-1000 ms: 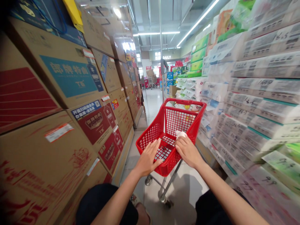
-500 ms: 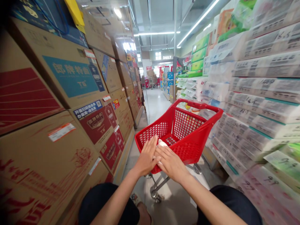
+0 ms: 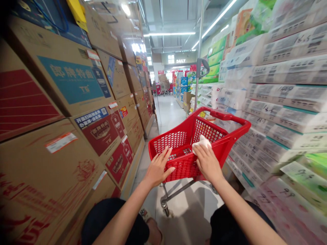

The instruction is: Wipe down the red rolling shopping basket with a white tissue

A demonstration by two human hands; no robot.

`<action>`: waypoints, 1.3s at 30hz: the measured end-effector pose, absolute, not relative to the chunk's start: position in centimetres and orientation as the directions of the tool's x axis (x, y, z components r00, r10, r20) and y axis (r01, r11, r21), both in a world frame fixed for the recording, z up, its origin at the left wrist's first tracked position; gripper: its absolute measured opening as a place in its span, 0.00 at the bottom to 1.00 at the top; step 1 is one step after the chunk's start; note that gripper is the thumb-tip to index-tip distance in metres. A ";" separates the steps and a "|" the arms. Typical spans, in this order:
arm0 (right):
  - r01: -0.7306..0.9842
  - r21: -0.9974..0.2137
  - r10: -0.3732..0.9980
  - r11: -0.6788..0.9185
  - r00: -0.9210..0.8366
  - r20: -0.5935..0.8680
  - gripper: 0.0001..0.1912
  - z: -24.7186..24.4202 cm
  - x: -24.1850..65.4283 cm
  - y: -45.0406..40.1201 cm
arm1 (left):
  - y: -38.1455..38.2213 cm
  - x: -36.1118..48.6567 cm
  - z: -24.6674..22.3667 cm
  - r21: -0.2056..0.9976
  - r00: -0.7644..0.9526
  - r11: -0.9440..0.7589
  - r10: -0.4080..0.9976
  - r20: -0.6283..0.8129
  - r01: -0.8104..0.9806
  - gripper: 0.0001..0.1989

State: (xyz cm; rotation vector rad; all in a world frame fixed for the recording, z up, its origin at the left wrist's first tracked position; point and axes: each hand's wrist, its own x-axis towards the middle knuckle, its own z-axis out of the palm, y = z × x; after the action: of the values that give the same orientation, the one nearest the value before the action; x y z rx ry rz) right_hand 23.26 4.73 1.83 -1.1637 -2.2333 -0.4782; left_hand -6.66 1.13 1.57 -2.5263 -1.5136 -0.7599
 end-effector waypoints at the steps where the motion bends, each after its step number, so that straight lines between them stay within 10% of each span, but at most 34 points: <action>1: 0.803 0.055 0.617 0.593 -0.497 0.611 0.39 1.5 21.7 3.9 | 1.1 -6.5 1.6 0.154 0.374 -0.489 0.802 0.465 0.858 0.42; 26: 0.828 0.225 0.596 0.514 -0.533 0.601 0.33 4.4 30.9 6.7 | 1.7 -7.7 2.0 0.171 0.426 -0.520 0.815 0.392 0.837 0.32; 39: 0.891 0.111 0.553 0.440 -0.366 0.748 0.33 2.1 28.3 6.7 | 1.5 -6.8 1.5 0.200 0.395 -0.499 0.827 0.399 0.843 0.34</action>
State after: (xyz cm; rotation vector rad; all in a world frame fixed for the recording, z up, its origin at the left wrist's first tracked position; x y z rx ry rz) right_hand 28.30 6.74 2.09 -1.2081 -2.0571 -0.6843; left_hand -6.78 1.54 1.53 -2.5944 -1.5540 -0.7107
